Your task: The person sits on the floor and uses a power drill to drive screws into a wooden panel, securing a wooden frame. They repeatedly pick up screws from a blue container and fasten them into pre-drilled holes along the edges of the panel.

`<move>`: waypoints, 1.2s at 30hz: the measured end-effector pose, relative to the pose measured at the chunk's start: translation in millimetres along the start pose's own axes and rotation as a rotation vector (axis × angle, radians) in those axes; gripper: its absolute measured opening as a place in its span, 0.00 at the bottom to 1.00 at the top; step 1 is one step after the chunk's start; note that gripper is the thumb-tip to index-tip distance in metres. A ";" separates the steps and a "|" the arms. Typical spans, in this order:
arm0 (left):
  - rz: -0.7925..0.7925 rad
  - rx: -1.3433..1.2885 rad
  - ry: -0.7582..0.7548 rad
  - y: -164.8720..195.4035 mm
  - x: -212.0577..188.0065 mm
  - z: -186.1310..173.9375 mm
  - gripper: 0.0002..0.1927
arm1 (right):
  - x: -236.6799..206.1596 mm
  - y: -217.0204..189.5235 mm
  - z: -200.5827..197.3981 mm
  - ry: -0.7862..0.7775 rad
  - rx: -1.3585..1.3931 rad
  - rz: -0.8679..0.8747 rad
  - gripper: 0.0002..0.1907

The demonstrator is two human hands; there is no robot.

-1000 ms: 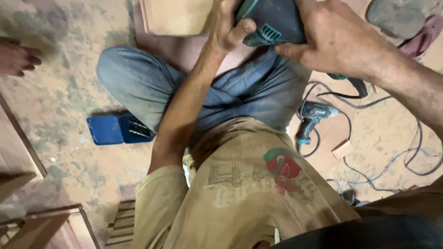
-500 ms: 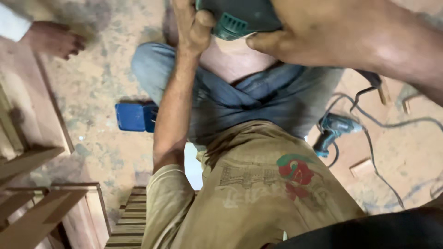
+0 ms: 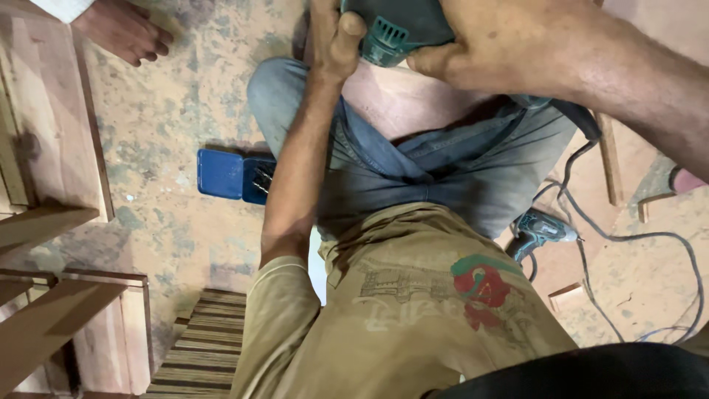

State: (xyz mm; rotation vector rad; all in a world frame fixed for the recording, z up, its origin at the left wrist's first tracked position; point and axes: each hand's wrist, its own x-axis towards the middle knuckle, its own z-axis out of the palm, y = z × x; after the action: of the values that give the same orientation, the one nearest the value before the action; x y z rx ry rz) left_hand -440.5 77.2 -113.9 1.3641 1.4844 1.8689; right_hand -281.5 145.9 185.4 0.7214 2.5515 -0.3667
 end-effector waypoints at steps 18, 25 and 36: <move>0.055 -0.047 0.050 -10.5 0.5 6.9 0.43 | 2.4 1.5 5.0 0.049 -0.025 -0.023 0.29; 0.105 -0.041 0.035 -7.6 1.1 5.4 0.43 | 0.6 2.1 7.1 0.083 -0.029 -0.064 0.28; 0.030 0.019 0.017 1.6 5.2 5.4 0.48 | 3.0 6.9 11.2 0.034 0.024 -0.008 0.28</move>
State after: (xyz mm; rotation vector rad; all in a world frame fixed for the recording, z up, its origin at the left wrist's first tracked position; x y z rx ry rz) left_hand -437.8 83.4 -110.4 1.3896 1.5014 1.8943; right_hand -275.9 148.8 173.5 0.7318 2.5867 -0.3918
